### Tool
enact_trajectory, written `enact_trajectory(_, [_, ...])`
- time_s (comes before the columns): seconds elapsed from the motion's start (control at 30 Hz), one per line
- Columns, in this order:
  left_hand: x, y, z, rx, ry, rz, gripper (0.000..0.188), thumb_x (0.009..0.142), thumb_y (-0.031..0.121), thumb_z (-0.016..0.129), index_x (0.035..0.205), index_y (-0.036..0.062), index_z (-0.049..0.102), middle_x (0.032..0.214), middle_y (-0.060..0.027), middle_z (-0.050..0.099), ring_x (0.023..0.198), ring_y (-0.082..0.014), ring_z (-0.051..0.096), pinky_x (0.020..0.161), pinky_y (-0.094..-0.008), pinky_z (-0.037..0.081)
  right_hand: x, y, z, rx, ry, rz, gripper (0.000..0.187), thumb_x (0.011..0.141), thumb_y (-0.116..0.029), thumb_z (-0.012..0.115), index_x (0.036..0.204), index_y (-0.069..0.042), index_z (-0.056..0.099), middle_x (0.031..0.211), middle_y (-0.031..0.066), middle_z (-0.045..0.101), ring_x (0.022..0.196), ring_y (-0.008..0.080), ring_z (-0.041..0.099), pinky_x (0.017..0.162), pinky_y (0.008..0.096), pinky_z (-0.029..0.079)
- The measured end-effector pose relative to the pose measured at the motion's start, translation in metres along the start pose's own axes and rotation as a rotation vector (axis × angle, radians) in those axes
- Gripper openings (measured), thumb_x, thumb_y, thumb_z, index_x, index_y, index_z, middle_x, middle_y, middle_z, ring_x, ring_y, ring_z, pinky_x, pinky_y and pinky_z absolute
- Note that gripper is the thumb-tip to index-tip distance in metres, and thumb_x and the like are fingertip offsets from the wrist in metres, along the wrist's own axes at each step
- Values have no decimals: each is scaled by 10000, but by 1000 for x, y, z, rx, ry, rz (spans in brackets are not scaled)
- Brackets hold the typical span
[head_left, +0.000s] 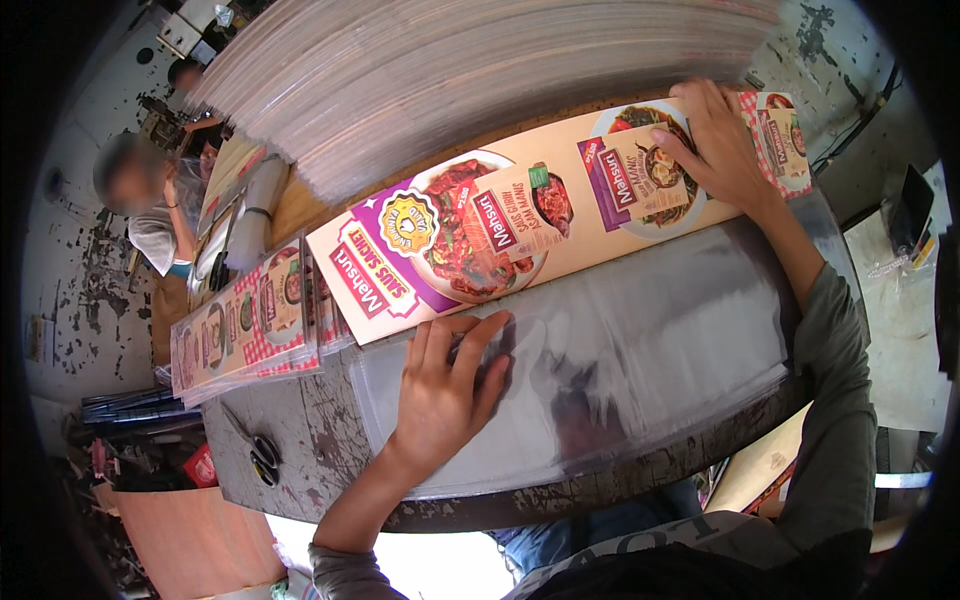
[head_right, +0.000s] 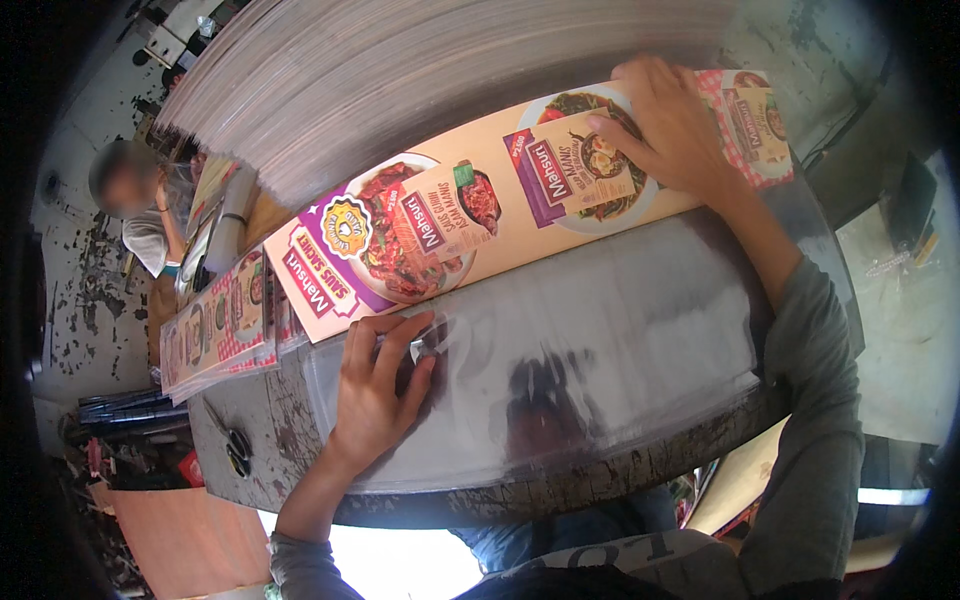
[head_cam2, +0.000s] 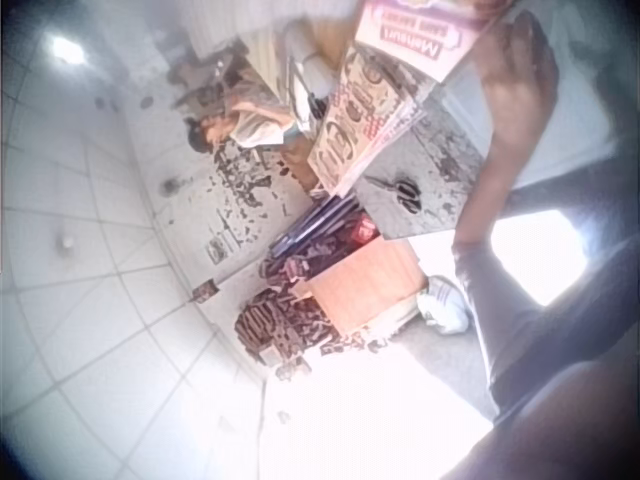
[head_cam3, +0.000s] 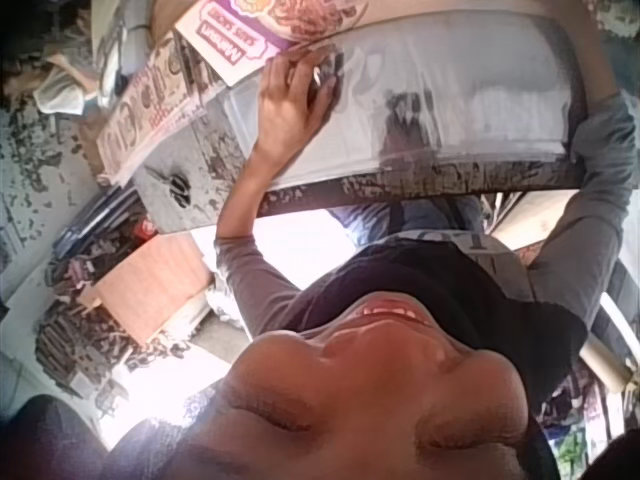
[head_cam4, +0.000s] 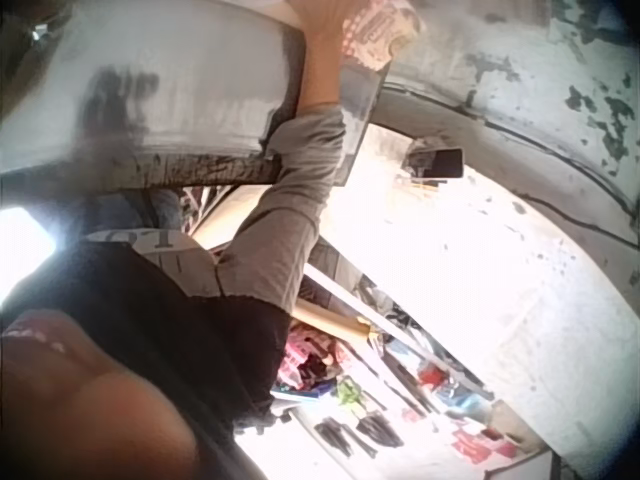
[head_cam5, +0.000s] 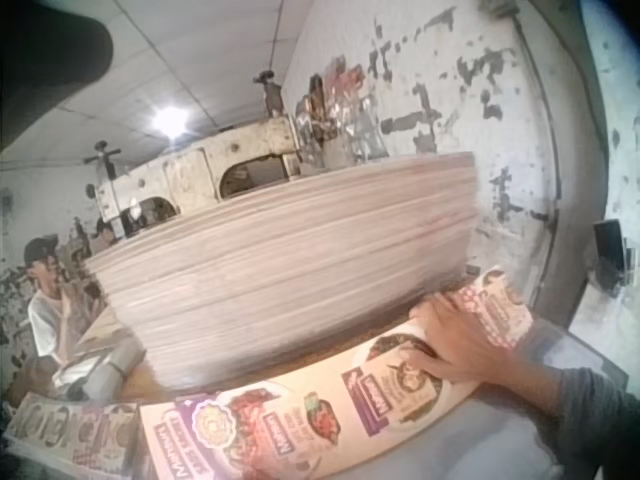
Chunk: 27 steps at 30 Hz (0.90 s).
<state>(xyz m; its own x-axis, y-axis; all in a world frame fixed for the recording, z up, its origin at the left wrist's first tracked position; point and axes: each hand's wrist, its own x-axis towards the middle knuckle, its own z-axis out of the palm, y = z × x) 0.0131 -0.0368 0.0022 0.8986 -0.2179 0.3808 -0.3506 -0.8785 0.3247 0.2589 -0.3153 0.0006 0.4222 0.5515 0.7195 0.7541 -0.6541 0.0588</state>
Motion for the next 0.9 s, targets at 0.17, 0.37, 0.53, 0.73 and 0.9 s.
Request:
enact_trajectory(0.17, [0,1,-1,2,5,-7,422,752,82,674,1161,54,574,961,-124,527,870,-295,526,763,-397,432,1,-4,-6,-45,7,9,476,849,-398,584,1007,42,497,921,160,527,906,314,495,840,407,334])
enact_trajectory(0.37, [1,2,-3,9,-38,-14,431,769,44,654,1189,63,559,1003,-153,504,910,-315,524,781,-395,441,3,-7,-13,-72,66,-11,460,839,-383,599,1007,33,497,925,154,529,899,311,498,825,397,336])
enact_trajectory(0.53, [0,1,-3,10,-43,-17,430,771,43,652,1190,63,557,1009,-158,500,914,-317,523,786,-398,443,2,-6,-9,-59,51,-6,455,837,-383,601,1000,31,503,922,150,531,896,303,500,822,390,336])
enact_trajectory(0.73, [0,1,-2,1,-30,-15,429,772,43,653,1190,59,556,997,-156,502,913,-317,524,782,-397,445,2,-4,-6,-25,14,13,452,839,-388,596,991,29,509,925,149,535,896,304,500,825,390,334])
enact_trajectory(0.9, [1,1,-2,-5,-28,-12,427,772,44,655,1187,60,557,991,-154,507,905,-313,529,773,-392,450,-1,2,2,-38,21,9,448,839,-398,594,993,14,510,919,145,537,897,302,498,827,395,333])
